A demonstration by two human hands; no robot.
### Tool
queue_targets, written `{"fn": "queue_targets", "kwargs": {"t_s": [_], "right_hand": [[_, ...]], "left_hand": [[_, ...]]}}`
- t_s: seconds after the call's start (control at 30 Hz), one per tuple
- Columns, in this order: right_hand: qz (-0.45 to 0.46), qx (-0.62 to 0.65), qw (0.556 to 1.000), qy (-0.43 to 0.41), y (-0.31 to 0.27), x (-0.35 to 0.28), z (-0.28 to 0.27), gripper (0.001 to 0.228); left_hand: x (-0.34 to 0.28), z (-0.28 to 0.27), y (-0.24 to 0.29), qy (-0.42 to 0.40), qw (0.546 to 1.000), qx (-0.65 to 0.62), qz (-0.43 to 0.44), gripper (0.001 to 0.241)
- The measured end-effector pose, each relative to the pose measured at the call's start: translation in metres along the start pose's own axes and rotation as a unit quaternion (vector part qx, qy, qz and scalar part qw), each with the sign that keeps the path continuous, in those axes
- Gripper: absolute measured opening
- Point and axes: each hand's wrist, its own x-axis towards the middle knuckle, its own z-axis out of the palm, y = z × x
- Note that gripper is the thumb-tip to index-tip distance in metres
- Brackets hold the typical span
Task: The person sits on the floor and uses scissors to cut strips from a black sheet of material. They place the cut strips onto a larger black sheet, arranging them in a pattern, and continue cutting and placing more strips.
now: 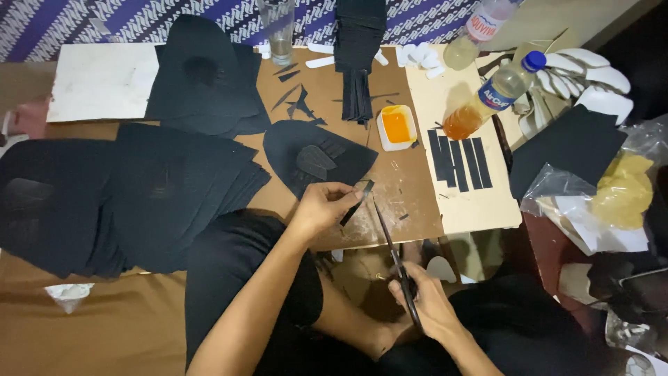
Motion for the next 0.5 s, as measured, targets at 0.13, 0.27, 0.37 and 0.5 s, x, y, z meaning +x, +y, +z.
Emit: {"fn": "queue_targets", "kwargs": {"t_s": [0.13,0.27,0.37,0.5], "right_hand": [[0.004,0.137,0.99,-0.028,-0.027,-0.002,-0.002,0.008],[0.14,0.039,0.989,0.024,-0.045,0.009,-0.009,0.024],[0.15,-0.054,0.981,0.113,-0.05,0.025,-0.018,0.059],[0.12,-0.15,0.961,0.198,-0.014,0.062,-0.019,0.06]], "left_hand": [[-0.007,0.003,0.01,-0.002,1.0,-0.005,-0.02,0.022],[0.0,0.002,0.002,0.006,1.0,0.016,-0.011,0.027],[0.008,0.003,-0.014,-0.006,1.0,0.01,0.01,0.028],[0.008,0.005,-0.015,-0.023,1.0,-0.006,0.019,0.025]]}}
